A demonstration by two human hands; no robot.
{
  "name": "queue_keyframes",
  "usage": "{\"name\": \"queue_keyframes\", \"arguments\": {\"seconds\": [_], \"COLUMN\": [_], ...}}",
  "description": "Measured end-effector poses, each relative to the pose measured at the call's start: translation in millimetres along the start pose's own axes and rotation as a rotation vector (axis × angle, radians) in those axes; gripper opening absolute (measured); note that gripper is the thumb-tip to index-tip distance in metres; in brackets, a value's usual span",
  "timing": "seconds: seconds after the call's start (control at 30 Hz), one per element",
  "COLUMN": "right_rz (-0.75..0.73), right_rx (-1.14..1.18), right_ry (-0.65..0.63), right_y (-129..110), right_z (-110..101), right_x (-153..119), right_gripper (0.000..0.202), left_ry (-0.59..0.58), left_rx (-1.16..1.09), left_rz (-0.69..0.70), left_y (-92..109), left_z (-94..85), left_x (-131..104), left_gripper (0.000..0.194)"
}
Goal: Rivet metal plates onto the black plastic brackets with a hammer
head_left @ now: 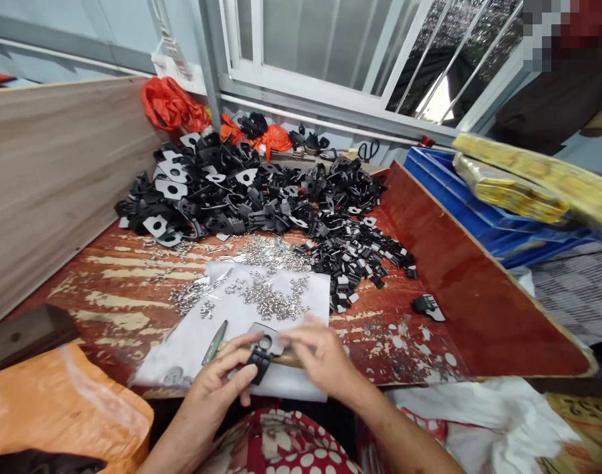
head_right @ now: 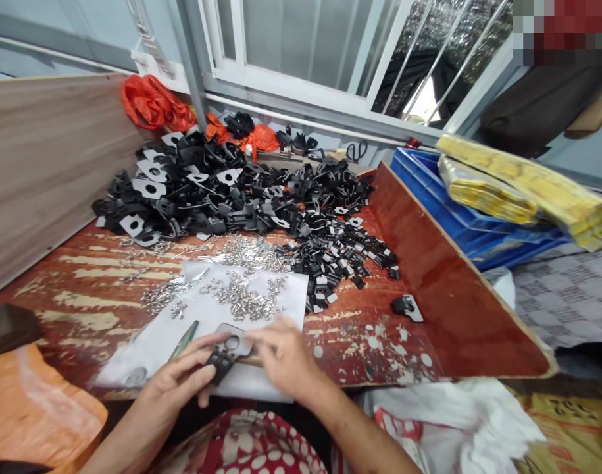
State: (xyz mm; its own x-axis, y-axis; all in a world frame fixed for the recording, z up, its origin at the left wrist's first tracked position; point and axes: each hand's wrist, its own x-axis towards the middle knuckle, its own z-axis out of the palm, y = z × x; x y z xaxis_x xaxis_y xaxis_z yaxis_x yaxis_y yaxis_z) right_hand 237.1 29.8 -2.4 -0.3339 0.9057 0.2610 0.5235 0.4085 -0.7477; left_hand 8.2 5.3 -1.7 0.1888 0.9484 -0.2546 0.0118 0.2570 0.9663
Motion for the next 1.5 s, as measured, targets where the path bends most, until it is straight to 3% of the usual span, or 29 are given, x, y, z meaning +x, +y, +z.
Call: {"name": "queue_keyframes", "arguments": {"seconds": [0.1,0.17,0.27,0.5,0.63,0.8,0.93,1.03,1.17,1.33,1.5], "right_rz": [-0.046,-0.079,-0.087,0.012,0.052,0.017,-0.004,-0.144,-0.208,-0.065,0.028], "right_rx": [-0.343,-0.386,-0.358,-0.248,-0.195,-0.209,-0.366,-0.409,-0.262,-0.126,-0.118], "right_ry": [0.117,0.079,0.048,0.14,0.203,0.121,0.012,-0.113,-0.164,0.015,0.122], "right_y": [48.2,72.4,88.0,75.2,71.1,66.8,49.1,33.3,30.7,48.9,63.1], "right_z": [-18.2,-24.3,-29.3,-40.3,-41.3,-41.5,-17.6,16.3,42.3,18.9,-17.7], "right_x": [16.1,22.8,23.3,16.8,21.4,25.4,37.9,55.3,87.0,122.7,127.6], "right_gripper": [0.029,0.017,0.008,0.011,0.013,0.01,0.022,0.039,0.027,0.01,0.019], "left_ry": [0.034,0.077,0.158,0.211,0.18,0.171,0.242,0.279,0.302,0.276,0.221], "left_rx": [-0.028,-0.099,-0.211,-0.161,-0.127,-0.13,-0.176,-0.214,-0.215,-0.21,-0.227], "left_rz": [-0.036,-0.062,-0.107,-0.074,-0.065,-0.116,-0.126,-0.116,-0.116,-0.155,-0.152], "left_y": [-1.8,-2.7,-2.4,6.8,5.0,-4.6,-4.9,-3.7,-9.3,-20.8,-24.0], "left_z": [-4.3,-3.4,2.1,15.3,12.3,0.7,1.6,3.8,-2.3,-17.0,-22.7], "left_x": [0.0,-1.9,-5.4,-5.2,-1.9,-3.4,-8.0,-11.7,-16.0,-18.6,-17.5], "left_gripper": [0.029,0.025,0.025,0.031,0.034,0.038,0.041,0.043,0.044,0.042,0.041]}}
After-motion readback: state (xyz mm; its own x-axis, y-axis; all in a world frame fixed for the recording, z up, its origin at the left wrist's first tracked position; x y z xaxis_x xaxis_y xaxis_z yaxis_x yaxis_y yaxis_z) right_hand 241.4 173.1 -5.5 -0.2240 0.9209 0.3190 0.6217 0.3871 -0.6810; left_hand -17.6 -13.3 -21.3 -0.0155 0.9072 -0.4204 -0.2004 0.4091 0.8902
